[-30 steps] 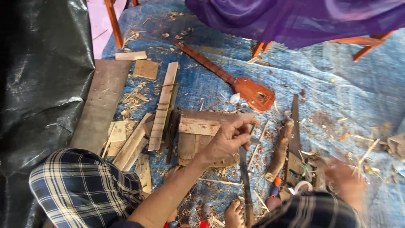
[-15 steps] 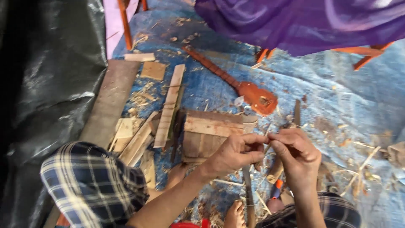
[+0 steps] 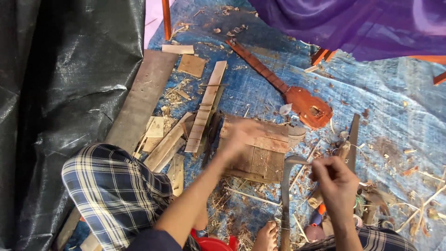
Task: Installing and securing fret markers onto the neck of a wooden stringed instrument using hand tools.
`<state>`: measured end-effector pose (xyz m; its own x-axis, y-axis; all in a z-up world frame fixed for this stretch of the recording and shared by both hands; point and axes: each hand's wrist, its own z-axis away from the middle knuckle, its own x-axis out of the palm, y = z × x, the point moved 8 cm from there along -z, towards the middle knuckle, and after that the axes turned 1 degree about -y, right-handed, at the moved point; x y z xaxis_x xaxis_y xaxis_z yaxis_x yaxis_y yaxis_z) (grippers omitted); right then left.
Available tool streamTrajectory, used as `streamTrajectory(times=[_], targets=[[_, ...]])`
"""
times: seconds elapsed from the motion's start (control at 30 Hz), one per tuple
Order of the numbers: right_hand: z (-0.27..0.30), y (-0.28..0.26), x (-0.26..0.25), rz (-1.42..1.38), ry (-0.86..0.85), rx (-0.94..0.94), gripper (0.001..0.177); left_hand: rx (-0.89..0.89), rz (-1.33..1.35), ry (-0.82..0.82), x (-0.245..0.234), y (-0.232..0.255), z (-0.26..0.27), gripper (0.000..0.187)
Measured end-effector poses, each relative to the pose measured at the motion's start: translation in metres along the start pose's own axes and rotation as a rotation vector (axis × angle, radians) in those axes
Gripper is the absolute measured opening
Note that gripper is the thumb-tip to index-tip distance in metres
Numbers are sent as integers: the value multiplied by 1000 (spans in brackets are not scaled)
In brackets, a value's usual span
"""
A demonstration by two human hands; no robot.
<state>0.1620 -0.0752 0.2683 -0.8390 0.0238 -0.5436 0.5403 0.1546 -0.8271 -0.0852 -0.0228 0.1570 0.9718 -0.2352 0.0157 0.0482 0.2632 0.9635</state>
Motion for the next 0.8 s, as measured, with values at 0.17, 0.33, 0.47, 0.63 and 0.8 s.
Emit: streamTrajectory(times=[0.17, 0.33, 0.47, 0.63, 0.8], targets=[[-3, 34, -26, -336, 139, 250, 10, -547, -432, 957, -176, -141, 27, 39], [-3, 76, -40, -553, 243, 344, 13, -551, -333, 843, -191, -205, 23, 97], [-2, 85, -39, -604, 256, 401, 14, -498, -243, 788, -201, -220, 3, 118], [-1, 81, -38, -598, 272, 442, 17, -297, 213, 609, -193, -229, -15, 39], [-1, 83, -37, -654, 280, 462, 14, -245, 418, 454, -143, -131, -5, 50]])
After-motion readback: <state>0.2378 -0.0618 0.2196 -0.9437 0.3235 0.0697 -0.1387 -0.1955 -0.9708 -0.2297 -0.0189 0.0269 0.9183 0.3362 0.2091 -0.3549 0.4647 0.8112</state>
